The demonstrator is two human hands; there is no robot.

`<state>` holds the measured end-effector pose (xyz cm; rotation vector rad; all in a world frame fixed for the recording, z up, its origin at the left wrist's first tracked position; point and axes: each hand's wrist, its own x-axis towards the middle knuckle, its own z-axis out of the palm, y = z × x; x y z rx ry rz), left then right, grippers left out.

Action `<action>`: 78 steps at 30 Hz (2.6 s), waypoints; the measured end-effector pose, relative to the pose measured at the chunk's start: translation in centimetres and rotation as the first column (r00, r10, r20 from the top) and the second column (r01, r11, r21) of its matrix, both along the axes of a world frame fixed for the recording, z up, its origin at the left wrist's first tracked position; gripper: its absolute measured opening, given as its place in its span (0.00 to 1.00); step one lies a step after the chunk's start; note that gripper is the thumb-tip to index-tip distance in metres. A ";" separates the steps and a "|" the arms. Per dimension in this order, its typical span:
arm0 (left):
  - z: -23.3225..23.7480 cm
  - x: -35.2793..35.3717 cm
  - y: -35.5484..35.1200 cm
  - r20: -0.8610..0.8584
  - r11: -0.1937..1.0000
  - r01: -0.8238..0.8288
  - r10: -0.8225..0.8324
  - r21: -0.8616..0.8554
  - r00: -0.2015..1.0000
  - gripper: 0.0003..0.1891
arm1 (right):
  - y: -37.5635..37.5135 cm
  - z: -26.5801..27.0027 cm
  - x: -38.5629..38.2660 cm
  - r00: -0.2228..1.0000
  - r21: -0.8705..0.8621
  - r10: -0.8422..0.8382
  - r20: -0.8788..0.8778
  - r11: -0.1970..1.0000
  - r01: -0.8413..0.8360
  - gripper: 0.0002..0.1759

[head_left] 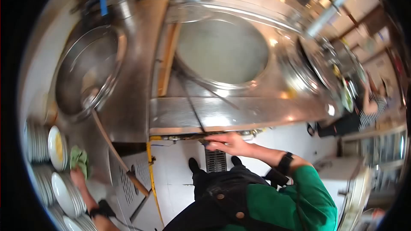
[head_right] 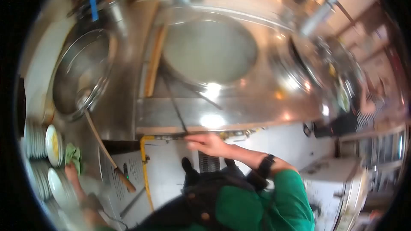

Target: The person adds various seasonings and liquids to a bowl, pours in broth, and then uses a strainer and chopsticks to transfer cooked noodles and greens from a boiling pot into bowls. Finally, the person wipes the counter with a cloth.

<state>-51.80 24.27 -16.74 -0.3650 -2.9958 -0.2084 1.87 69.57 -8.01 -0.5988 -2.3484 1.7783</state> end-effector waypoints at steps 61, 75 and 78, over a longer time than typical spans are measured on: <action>10.6 53.6 47.7 0.729 0.729 -0.017 -0.683 0.684 0.054 0.21 | 35.7 -5.4 27.5 0.988 0.664 -0.010 0.157 0.741 -0.098 0.03; 22.3 60.3 66.1 0.073 0.050 0.420 -0.997 0.906 -0.039 0.17 | 35.8 9.6 39.9 0.876 0.692 -0.481 -0.045 0.617 0.375 0.16; 30.4 70.5 70.9 -0.301 -0.348 0.085 -0.891 0.934 -0.339 0.20 | 32.4 14.3 46.6 0.824 0.690 -0.562 -0.076 0.567 0.450 0.15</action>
